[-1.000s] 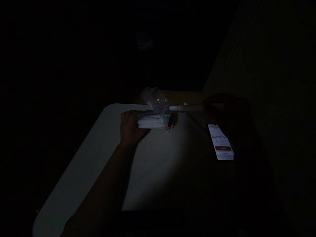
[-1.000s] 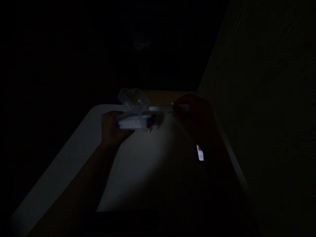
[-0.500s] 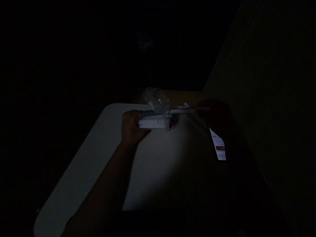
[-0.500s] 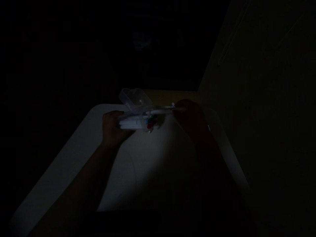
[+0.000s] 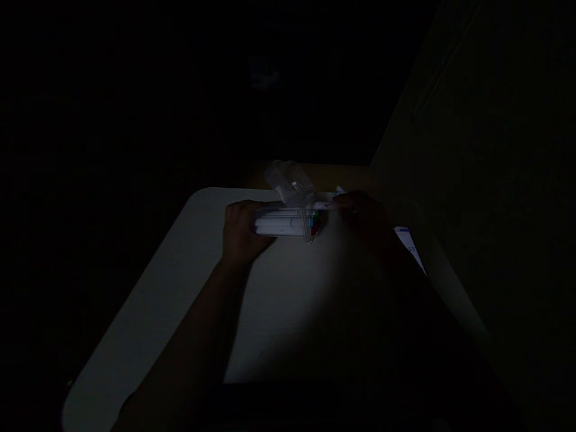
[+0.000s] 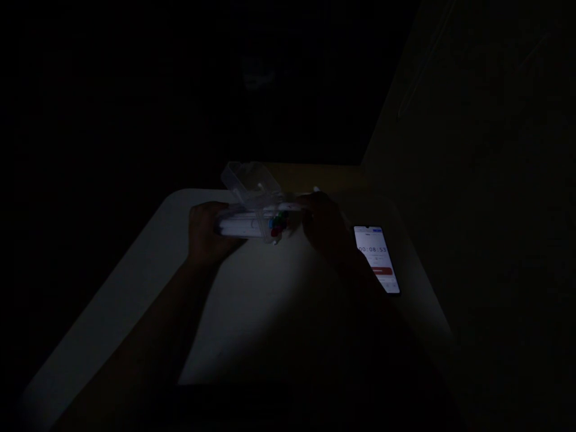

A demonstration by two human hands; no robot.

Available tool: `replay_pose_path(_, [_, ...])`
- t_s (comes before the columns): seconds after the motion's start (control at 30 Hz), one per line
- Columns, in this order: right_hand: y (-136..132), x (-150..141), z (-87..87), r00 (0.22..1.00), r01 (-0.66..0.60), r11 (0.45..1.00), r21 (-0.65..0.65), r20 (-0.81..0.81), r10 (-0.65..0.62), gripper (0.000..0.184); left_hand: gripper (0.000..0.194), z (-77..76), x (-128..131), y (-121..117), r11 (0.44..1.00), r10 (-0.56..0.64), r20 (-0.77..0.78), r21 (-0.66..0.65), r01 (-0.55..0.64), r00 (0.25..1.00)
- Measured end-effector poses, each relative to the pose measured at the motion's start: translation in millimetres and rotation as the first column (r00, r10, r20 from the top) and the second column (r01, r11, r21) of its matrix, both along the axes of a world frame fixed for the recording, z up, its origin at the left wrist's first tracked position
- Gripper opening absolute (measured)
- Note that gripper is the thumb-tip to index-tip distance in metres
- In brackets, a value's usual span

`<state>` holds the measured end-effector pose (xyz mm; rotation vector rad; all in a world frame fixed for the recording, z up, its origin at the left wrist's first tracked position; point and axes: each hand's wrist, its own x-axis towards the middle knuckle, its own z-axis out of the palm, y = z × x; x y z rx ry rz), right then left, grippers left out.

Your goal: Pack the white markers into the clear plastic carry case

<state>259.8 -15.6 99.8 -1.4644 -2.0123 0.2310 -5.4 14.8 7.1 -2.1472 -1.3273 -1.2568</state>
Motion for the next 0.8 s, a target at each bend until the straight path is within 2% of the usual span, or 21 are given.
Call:
replay_pose_path(0.13, [-3.0, -3.7, 2.2, 0.999, -0.012, 1.000, -0.027, 0.044, 0.013, 0.038, 0.056, 0.4, 0.3, -0.4, 0.999, -0.037, 0.001, 0.034, 0.037, 0.999])
replay_pose_path(0.33, [-3.3, -5.1, -2.3, 0.997, -0.034, 0.999, -0.028, 0.073, 0.036, 0.040, 0.054, 1.1, 0.1, -1.5, 0.998, 0.009, 0.000, -0.069, -0.009, 1.000])
replay_pose_path(0.5, [-3.4, -3.7, -4.1, 0.994, -0.067, 0.997, -0.047, 0.082, 0.071, 0.041, 0.054, 1.0, 0.7, -1.3, 0.999, -0.017, 0.009, -0.037, 0.017, 1.000])
replay_pose_path(0.8, [-1.7, -0.4, -7.8, 0.996, -0.024, 0.999, -0.026, 0.088, 0.027, 0.039, 0.054, -0.6, -0.3, 0.0, 0.999, 0.014, -0.005, -0.049, -0.014, 1.000])
